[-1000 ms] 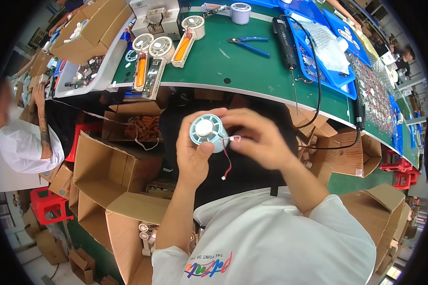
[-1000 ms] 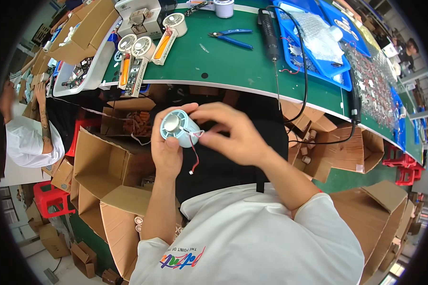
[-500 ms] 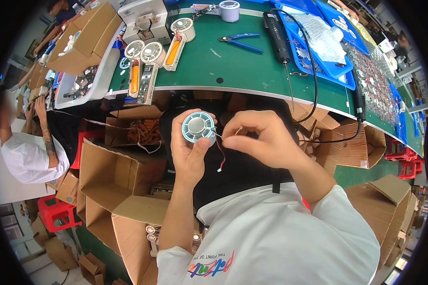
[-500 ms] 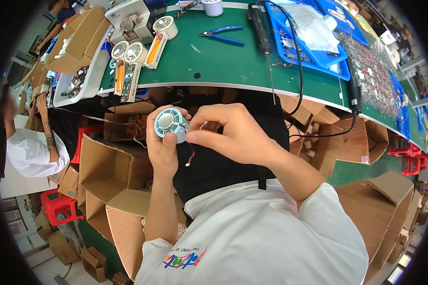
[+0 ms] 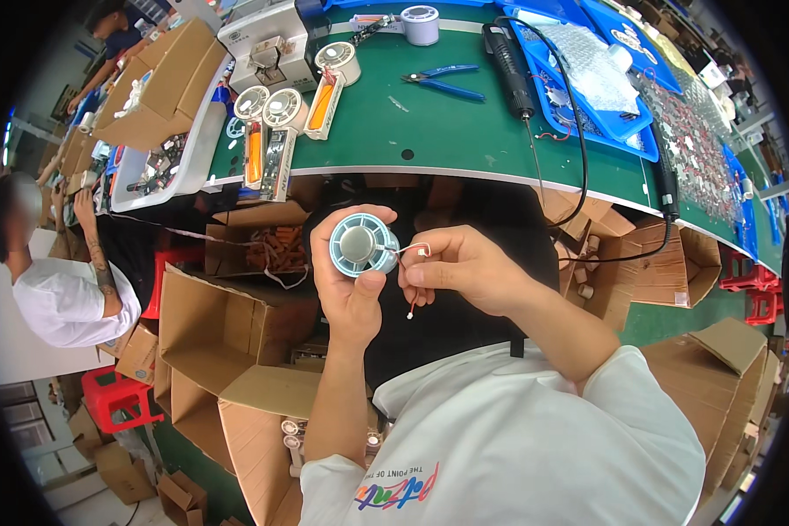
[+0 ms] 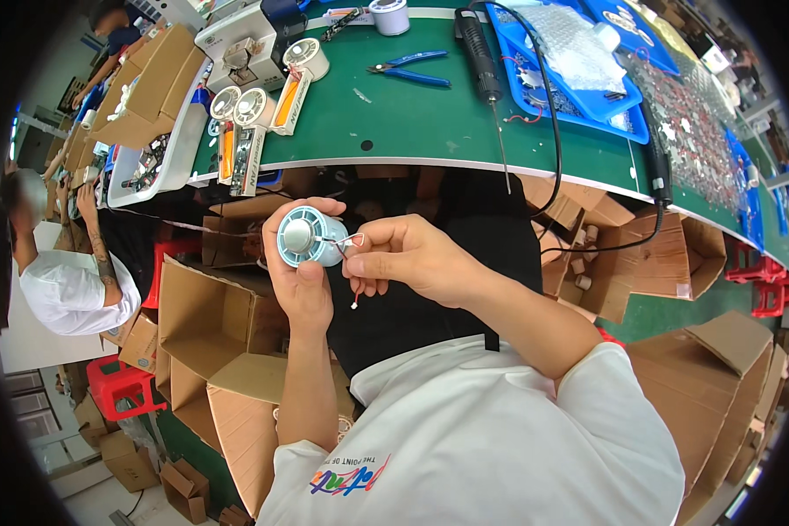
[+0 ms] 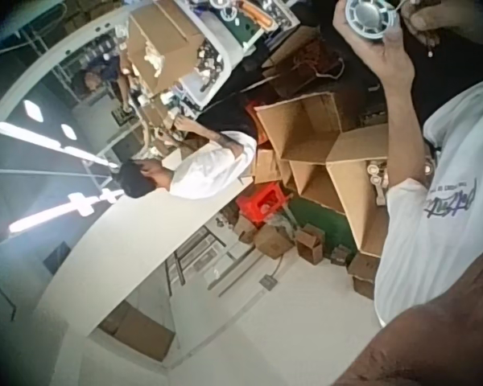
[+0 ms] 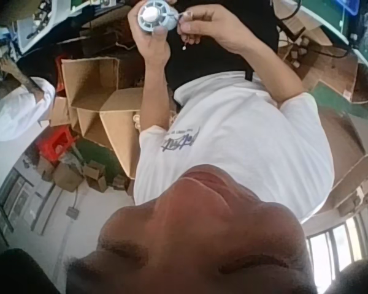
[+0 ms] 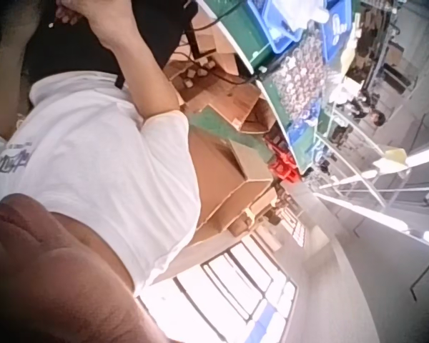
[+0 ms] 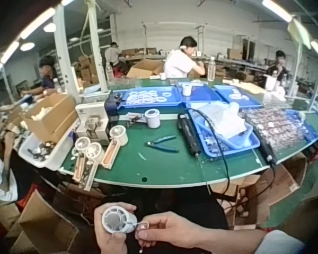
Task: Assembling components of portable handheld fans at a factory workstation.
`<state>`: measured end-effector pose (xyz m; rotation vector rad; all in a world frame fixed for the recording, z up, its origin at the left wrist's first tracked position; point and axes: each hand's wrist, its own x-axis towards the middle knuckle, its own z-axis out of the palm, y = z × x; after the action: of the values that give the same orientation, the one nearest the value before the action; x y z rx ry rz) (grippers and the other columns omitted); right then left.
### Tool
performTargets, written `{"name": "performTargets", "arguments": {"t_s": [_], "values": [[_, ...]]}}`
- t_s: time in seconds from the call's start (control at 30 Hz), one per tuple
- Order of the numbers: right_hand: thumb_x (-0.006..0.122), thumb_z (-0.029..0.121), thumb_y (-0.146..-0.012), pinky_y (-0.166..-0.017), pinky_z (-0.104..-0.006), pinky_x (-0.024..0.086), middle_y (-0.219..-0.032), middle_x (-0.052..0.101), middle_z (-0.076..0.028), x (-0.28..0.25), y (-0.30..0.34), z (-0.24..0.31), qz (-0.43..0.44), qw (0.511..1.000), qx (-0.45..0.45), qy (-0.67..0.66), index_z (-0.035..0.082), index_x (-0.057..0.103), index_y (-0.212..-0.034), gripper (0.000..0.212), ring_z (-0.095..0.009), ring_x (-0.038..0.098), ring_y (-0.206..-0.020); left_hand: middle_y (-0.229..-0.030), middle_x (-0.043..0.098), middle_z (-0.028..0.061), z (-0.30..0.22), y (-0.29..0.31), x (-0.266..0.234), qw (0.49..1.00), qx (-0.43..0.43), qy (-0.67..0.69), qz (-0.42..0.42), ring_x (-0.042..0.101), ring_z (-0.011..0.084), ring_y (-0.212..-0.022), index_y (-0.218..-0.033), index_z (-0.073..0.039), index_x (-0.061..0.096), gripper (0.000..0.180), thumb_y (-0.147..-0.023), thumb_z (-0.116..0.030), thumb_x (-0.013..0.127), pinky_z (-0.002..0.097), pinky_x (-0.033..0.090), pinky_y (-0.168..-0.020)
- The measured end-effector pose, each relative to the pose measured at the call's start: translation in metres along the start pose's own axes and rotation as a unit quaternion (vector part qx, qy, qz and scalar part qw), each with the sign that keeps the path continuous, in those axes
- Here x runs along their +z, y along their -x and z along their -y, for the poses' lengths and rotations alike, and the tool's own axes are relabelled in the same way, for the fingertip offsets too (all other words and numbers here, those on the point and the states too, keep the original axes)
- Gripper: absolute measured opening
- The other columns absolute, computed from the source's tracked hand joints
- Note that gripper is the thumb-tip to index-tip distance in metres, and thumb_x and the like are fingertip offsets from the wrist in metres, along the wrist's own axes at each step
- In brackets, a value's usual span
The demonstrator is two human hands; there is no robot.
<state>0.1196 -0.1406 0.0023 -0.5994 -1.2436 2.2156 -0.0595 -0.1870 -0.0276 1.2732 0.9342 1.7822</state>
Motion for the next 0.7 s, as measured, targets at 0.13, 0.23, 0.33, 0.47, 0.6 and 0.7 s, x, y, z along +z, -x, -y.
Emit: {"name": "performTargets", "arguments": {"t_s": [0.13,0.23,0.33,0.47,0.6,0.7], "values": [[0.067,0.001,-0.097,-0.067,-0.0256,0.053,-0.106,0.075,-0.014,-0.010,-0.001,0.001,-0.062,0.971,-0.169,0.155,0.001,0.067,-0.095,0.002,-0.019,0.069,-0.078,-0.126,0.068,0.0178,-0.008,0.001,-0.006,0.998,-0.047,0.006,0.030,0.065,0.0216,-0.105,-0.146,-0.001,0.049,0.073,-0.095,-0.046,0.074,0.0314,0.051,-0.093],[0.066,-0.001,-0.095,-0.067,-0.0261,0.052,-0.110,0.076,-0.014,-0.010,-0.001,0.012,-0.080,0.918,-0.269,0.282,0.001,0.065,-0.094,0.003,-0.020,0.068,-0.078,-0.125,0.068,0.0172,-0.010,0.004,-0.009,0.995,-0.086,-0.001,0.048,0.065,0.0203,-0.103,-0.148,0.000,0.050,0.072,-0.095,-0.043,0.074,0.0305,0.051,-0.092],[0.065,-0.002,-0.094,-0.066,-0.0272,0.051,-0.114,0.076,-0.013,-0.003,0.003,0.039,-0.077,0.772,-0.395,0.493,0.002,0.061,-0.091,0.006,-0.020,0.066,-0.077,-0.121,0.070,0.0158,-0.011,0.001,-0.008,0.984,-0.154,-0.029,0.081,0.066,0.0181,-0.097,-0.150,0.000,0.052,0.069,-0.095,-0.037,0.072,0.0284,0.051,-0.090],[0.065,-0.002,-0.093,-0.066,-0.0283,0.051,-0.112,0.077,-0.013,-0.021,0.027,0.078,-0.172,0.798,-0.370,0.444,0.004,0.058,-0.090,0.009,-0.019,0.064,-0.075,-0.103,0.070,0.0142,-0.002,-0.011,0.011,0.969,-0.219,-0.039,0.111,0.065,0.0182,-0.083,-0.148,0.003,0.053,0.074,-0.098,-0.047,0.068,0.0274,0.053,-0.077],[0.064,0.000,-0.092,-0.057,-0.0337,0.049,-0.099,0.077,-0.015,-0.066,0.078,0.178,-0.216,0.782,-0.298,0.503,0.004,0.053,-0.090,0.011,-0.024,0.065,-0.066,-0.099,0.071,0.0122,-0.027,-0.019,0.077,0.957,-0.274,0.006,0.096,0.065,0.0169,-0.082,-0.145,0.005,0.056,0.070,-0.091,-0.037,0.069,0.0257,0.052,-0.074],[0.063,0.005,-0.097,-0.066,-0.0285,0.052,-0.101,0.079,-0.014,-0.106,0.100,0.164,-0.251,0.845,-0.225,0.414,0.006,0.057,-0.092,0.008,-0.019,0.073,-0.081,-0.094,0.070,0.0120,0.012,-0.015,0.069,0.953,-0.266,-0.043,0.141,0.065,0.0184,-0.078,-0.143,0.004,0.057,0.072,-0.090,-0.043,0.070,0.0265,0.053,-0.072]]}}
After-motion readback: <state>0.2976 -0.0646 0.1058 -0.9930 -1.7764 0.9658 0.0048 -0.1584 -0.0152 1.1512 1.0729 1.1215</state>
